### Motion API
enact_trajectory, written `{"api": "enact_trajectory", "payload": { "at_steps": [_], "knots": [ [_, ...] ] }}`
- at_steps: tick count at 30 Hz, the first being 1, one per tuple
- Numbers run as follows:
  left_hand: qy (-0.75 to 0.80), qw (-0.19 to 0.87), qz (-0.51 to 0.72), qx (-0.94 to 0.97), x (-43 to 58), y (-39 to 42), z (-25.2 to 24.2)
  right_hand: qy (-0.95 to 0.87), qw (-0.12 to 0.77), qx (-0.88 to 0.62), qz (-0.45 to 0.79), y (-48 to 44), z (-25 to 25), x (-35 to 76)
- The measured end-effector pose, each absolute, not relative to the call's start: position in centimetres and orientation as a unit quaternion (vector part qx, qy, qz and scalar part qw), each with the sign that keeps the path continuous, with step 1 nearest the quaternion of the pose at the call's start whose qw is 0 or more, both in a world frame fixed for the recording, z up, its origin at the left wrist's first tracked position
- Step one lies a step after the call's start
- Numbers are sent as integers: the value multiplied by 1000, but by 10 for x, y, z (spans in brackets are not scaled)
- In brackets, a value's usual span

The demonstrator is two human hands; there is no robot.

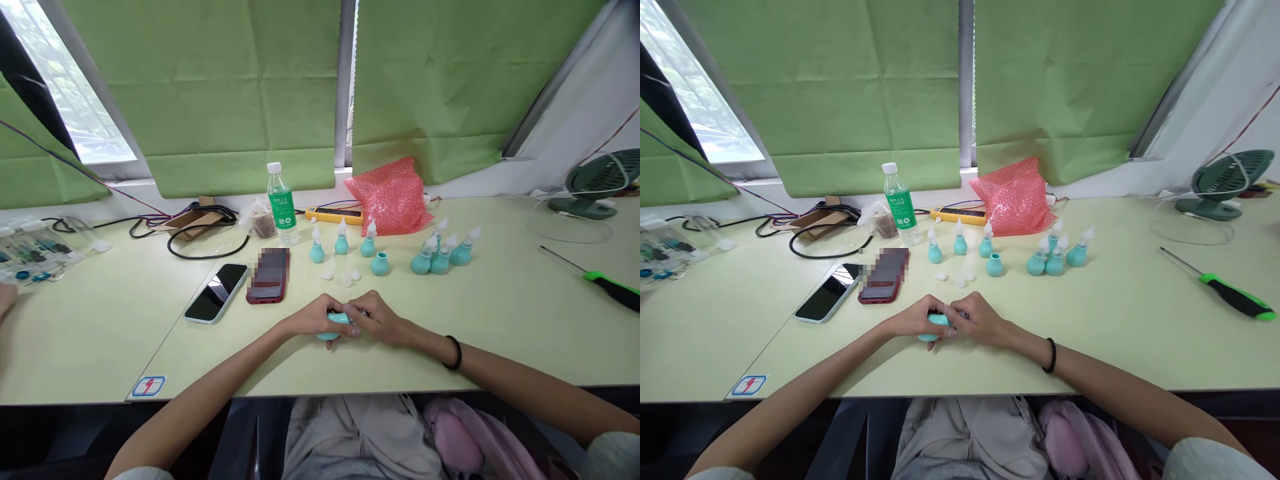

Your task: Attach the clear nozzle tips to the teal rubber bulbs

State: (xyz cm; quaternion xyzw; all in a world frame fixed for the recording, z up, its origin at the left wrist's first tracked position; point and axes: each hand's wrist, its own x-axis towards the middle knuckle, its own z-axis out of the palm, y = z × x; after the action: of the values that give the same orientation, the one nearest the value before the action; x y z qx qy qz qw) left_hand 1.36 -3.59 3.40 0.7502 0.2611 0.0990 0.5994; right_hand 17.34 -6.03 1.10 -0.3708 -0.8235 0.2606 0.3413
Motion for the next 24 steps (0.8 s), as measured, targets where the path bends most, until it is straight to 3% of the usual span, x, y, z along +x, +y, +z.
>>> {"api": "enact_trajectory", "payload": {
  "at_steps": [4, 10, 13, 15, 19, 24],
  "knots": [
    [226, 598, 65, 767, 13, -35, 34, -810, 368, -369, 270, -64, 8, 170],
    [212, 573, 88, 787, 13, -38, 35, -713, 382, -382, 448, -59, 12, 168],
    [200, 508, 108, 831, 12, -39, 38, -626, 380, -373, 570, -49, 16, 173],
    [205, 456, 145, 854, 11, -37, 40, -598, 393, -377, 588, -40, 21, 183],
    [278, 348, 278, 851, 11, -28, 37, -680, 418, -450, 401, -22, 34, 209],
    [361, 247, 349, 829, 9, -15, 27, -749, 317, -567, 130, -11, 29, 225]
  ]
}}
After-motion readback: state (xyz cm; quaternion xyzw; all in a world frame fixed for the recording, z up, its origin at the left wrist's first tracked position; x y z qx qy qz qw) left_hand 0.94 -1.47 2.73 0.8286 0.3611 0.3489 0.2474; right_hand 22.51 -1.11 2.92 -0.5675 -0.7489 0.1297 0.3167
